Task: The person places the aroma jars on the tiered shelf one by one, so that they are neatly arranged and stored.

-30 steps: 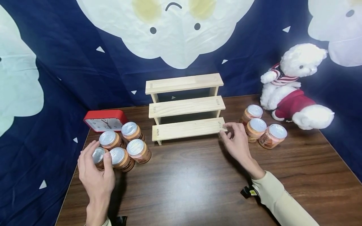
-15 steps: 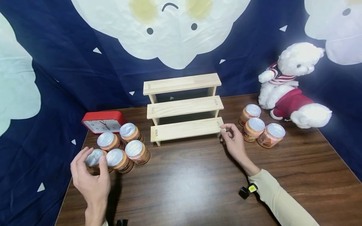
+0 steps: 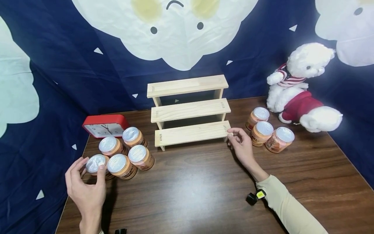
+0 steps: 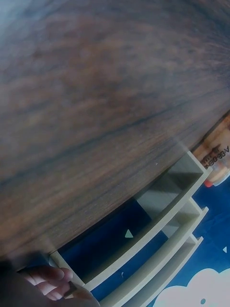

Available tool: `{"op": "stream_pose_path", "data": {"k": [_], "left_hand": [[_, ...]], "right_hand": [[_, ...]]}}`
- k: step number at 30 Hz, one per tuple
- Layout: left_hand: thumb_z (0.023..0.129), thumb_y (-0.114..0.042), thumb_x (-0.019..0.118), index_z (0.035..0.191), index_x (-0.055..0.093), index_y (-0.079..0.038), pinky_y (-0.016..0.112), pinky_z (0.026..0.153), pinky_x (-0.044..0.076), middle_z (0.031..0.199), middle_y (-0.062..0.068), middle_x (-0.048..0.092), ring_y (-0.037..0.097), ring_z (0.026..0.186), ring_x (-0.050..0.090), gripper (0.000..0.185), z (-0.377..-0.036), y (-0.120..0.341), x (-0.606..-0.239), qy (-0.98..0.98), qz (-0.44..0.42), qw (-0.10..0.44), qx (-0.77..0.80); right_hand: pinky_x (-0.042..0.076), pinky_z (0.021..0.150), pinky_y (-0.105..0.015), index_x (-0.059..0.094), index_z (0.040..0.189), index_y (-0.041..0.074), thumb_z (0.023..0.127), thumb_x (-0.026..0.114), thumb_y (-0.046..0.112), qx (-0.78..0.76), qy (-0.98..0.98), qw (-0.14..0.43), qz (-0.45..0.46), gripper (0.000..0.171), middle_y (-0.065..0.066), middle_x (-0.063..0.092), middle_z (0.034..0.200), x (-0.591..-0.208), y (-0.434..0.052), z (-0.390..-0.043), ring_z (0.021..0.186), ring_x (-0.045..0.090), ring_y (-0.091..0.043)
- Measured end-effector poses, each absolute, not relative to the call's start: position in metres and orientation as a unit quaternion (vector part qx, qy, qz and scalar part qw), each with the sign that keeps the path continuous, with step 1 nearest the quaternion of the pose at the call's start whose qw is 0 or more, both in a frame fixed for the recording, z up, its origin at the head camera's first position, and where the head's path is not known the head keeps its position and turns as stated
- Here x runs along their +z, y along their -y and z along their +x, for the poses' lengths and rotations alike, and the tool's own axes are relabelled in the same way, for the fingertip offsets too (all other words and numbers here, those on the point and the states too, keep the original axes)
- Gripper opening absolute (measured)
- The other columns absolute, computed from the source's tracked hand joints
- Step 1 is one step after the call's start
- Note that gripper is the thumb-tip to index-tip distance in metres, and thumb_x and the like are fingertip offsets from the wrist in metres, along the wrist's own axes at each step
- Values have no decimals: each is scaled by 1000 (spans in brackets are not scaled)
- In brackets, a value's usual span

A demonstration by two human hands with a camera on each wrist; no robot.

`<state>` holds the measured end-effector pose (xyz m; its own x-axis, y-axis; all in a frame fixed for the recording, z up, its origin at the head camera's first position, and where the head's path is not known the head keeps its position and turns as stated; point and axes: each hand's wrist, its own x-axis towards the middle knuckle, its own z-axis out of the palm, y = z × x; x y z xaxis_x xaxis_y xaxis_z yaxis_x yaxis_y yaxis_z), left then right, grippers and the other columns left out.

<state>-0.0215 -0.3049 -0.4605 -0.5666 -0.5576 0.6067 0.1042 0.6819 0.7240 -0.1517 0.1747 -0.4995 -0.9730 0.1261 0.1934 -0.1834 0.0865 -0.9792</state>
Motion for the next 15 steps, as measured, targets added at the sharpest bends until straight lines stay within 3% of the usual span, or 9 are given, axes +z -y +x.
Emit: {"op": "stream_pose_path", "data": {"k": [2,8,15], "left_hand": [[87,-4,86,139,72,1,12,102,48,136,-27,59,-2,126,58,54,-20,307,-462,811,145,431,-369],[87,-6,88,142,72,-5,8,90,45,126,-31,57,-12,105,57,57,-19,310,-464,818,184,402,-368],[88,-11,91,148,69,-7,7,87,43,121,-33,54,-15,105,54,64,-16,316,-467,830,210,357,-374]], "right_hand": [[50,56,-17,67,120,-13,106,65,-8,677,727,115,17,15,-19,65,86,-498,-175,-151,64,61,-9],[50,56,-18,67,120,-13,106,65,-8,679,725,113,19,15,-23,65,87,-497,-174,-151,64,61,-9],[49,56,-19,65,122,-12,108,65,-6,682,723,110,23,16,-15,65,90,-499,-175,-151,64,60,-10]]}}
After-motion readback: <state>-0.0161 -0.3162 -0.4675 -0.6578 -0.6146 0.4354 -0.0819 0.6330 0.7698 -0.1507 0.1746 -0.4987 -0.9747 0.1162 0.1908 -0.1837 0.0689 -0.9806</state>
